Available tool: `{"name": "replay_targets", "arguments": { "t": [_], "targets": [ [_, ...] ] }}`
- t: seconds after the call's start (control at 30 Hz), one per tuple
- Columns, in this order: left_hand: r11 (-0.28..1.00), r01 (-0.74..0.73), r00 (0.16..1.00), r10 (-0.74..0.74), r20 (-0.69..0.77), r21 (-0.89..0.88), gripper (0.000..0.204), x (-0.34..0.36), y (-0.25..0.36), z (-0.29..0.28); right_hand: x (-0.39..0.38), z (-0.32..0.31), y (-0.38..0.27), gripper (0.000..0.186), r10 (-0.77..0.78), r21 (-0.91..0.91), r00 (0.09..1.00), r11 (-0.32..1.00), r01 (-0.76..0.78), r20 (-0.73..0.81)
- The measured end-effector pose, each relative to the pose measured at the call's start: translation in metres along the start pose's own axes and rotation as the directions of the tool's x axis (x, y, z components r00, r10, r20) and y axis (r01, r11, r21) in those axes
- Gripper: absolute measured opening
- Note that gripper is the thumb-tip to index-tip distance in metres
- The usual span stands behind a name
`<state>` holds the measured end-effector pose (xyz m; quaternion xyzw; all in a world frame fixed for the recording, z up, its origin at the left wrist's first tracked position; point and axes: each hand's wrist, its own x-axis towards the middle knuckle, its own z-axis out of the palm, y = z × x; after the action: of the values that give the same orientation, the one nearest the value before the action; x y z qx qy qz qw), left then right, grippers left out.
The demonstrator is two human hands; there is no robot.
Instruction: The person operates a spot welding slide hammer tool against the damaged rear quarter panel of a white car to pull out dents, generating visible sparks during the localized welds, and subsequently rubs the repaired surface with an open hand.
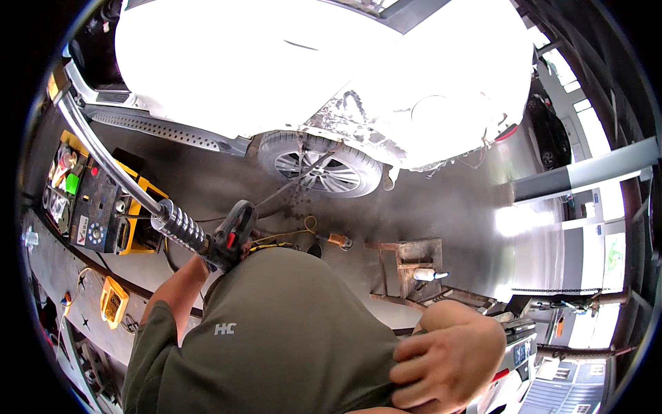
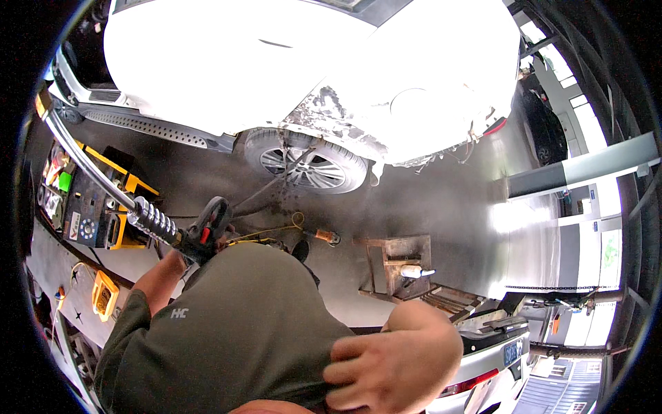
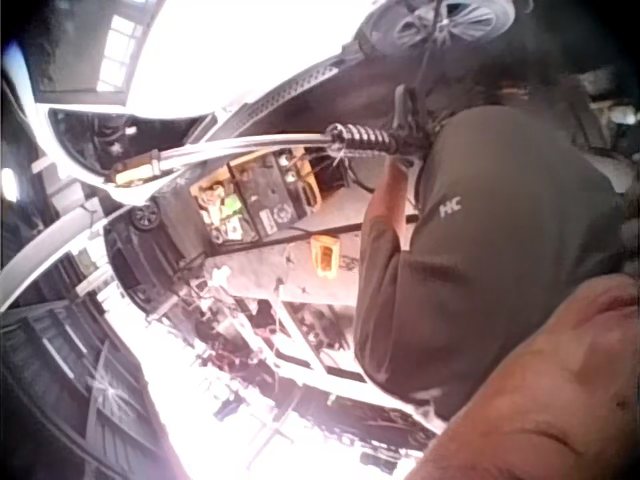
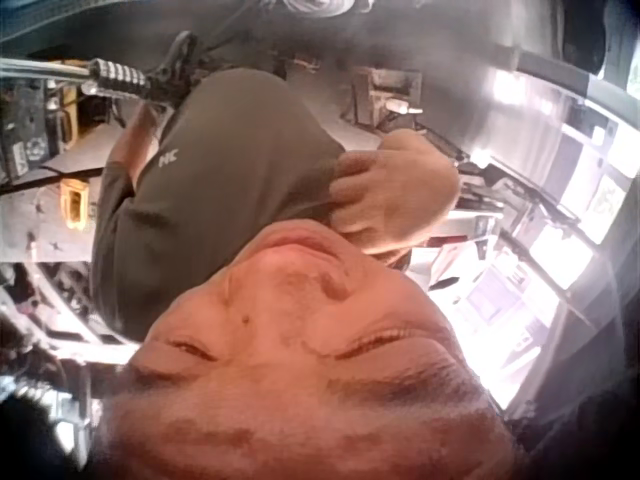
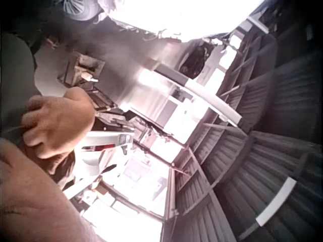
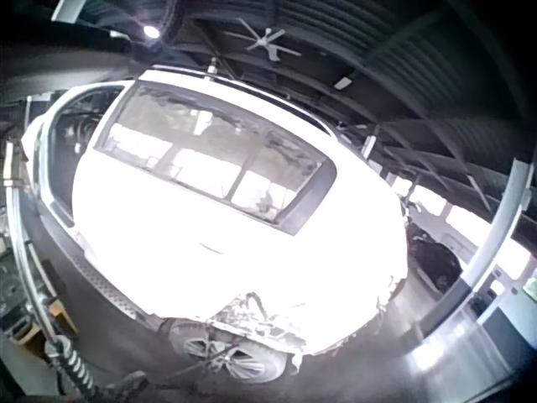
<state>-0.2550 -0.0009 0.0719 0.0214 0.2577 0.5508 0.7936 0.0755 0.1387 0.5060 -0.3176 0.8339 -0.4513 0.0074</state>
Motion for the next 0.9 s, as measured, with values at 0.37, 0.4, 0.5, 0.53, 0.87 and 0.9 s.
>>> {"name": "replay_targets", "arguments": {
  "t": [0.37, 0.4, 0.5, 0.53, 0.87, 0.9],
  "targets": [
    [0.998, -0.024, 1.000, 0.025, 0.013, -0.053, 0.068, 0.006, 0.002, -0.008, -0.002, -0.014, 0.009, 0.014, 0.009, -0.076, 0.999, 0.997, -0.011, -0.037],
    [0.998, -0.019, 1.000, 0.020, 0.014, -0.052, 0.068, 0.009, 0.001, -0.010, -0.001, -0.020, 0.003, 0.015, 0.007, -0.095, 1.000, 0.995, -0.008, -0.009],
    [0.996, -0.018, 1.000, 0.019, 0.015, -0.091, 0.070, 0.013, 0.002, -0.006, -0.003, -0.011, 0.002, 0.024, -0.102, 0.006, 0.995, 0.995, 0.102, 0.009],
    [0.999, -0.008, 1.000, 0.008, 0.001, -0.048, 0.071, 0.012, 0.008, 0.003, -0.002, -0.008, 0.004, 0.025, -0.095, 0.023, 0.995, 0.995, 0.095, -0.001],
    [0.999, 0.047, 0.999, -0.047, 0.013, -0.006, 0.073, 0.018, 0.016, -0.017, 0.014, -0.014, 0.006, 0.020, -0.128, -0.096, 0.988, 0.988, 0.119, -0.091],
    [0.999, 0.050, 0.999, -0.050, 0.015, -0.004, 0.073, 0.017, 0.017, -0.015, 0.014, -0.010, 0.006, 0.020, -0.126, -0.099, 0.988, 0.988, 0.117, -0.094]
  ]
}}
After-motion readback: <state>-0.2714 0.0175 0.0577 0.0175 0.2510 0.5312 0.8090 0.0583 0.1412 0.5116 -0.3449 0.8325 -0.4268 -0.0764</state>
